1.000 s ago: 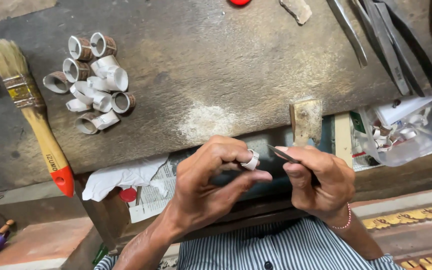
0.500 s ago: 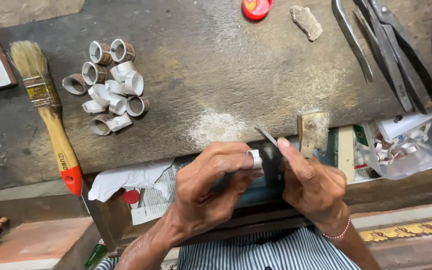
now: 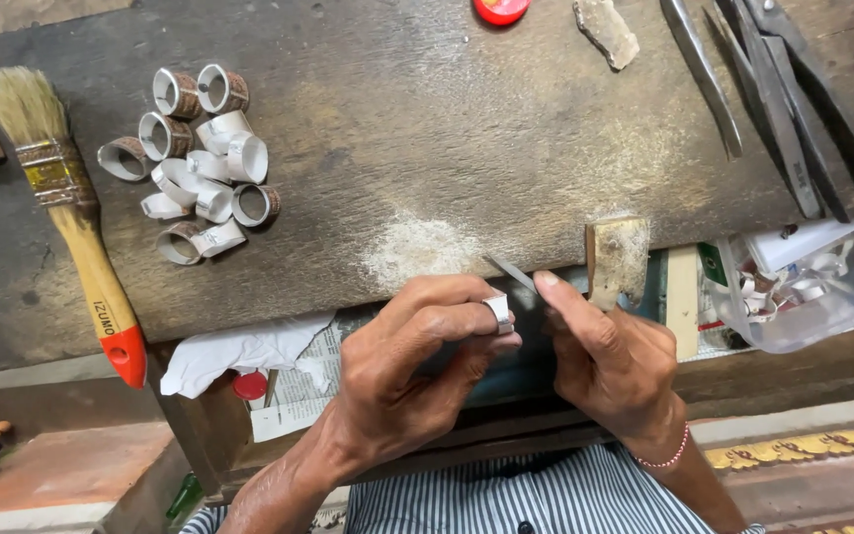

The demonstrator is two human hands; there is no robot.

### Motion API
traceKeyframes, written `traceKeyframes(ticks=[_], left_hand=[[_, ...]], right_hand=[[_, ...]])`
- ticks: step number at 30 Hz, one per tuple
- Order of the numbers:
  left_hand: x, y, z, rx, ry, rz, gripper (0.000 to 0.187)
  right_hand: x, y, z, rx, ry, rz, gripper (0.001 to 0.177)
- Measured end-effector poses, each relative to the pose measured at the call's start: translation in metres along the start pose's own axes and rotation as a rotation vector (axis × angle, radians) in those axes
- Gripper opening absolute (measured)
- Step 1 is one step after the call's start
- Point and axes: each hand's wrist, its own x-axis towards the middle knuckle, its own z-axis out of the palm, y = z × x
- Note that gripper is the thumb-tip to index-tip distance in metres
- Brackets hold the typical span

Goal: Using a small metal file to smooth the edges and surfaces of jewelry rings at a workbench.

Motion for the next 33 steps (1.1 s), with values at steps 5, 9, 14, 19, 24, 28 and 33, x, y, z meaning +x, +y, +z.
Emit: traceKeyframes(ticks=[5, 9, 14, 19, 24, 28, 33], left_hand=[[-0.001, -0.001, 0.001, 0.043, -0.011, 0.036, 0.014], [-0.001, -0.001, 0.001, 0.05, -0.012, 0.04, 0.013], [-0.003, -0.001, -0.001, 0.032, -0.036, 0.016, 0.008], [-0.003, 0.004, 0.0, 0.025, 0.019, -0.02, 0.022], [-0.009, 0.008, 0.002, -0.061, 0.063, -0.149, 0.036], [-0.013, 0.006, 0.005, -0.211, -0.027, -0.274, 0.028], [-0.016, 0.001, 0.01, -0.379, -0.119, -0.398, 0.025]], right_hand=[[0.004, -0.003, -0.001, 0.002, 0.012, -0.005, 0.024], [0.003, -0.003, 0.0, 0.014, 0.013, 0.018, 0.024], [0.005, -0.004, 0.0, -0.018, 0.015, -0.015, 0.026], [0.002, -0.004, 0.001, -0.011, 0.001, -0.007, 0.027], [0.0, -0.007, -0.005, 0.08, -0.005, 0.052, 0.029], [-0.006, -0.013, -0.011, 0.228, -0.018, 0.181, 0.029], [-0.002, -0.017, -0.012, 0.374, 0.033, 0.242, 0.022]])
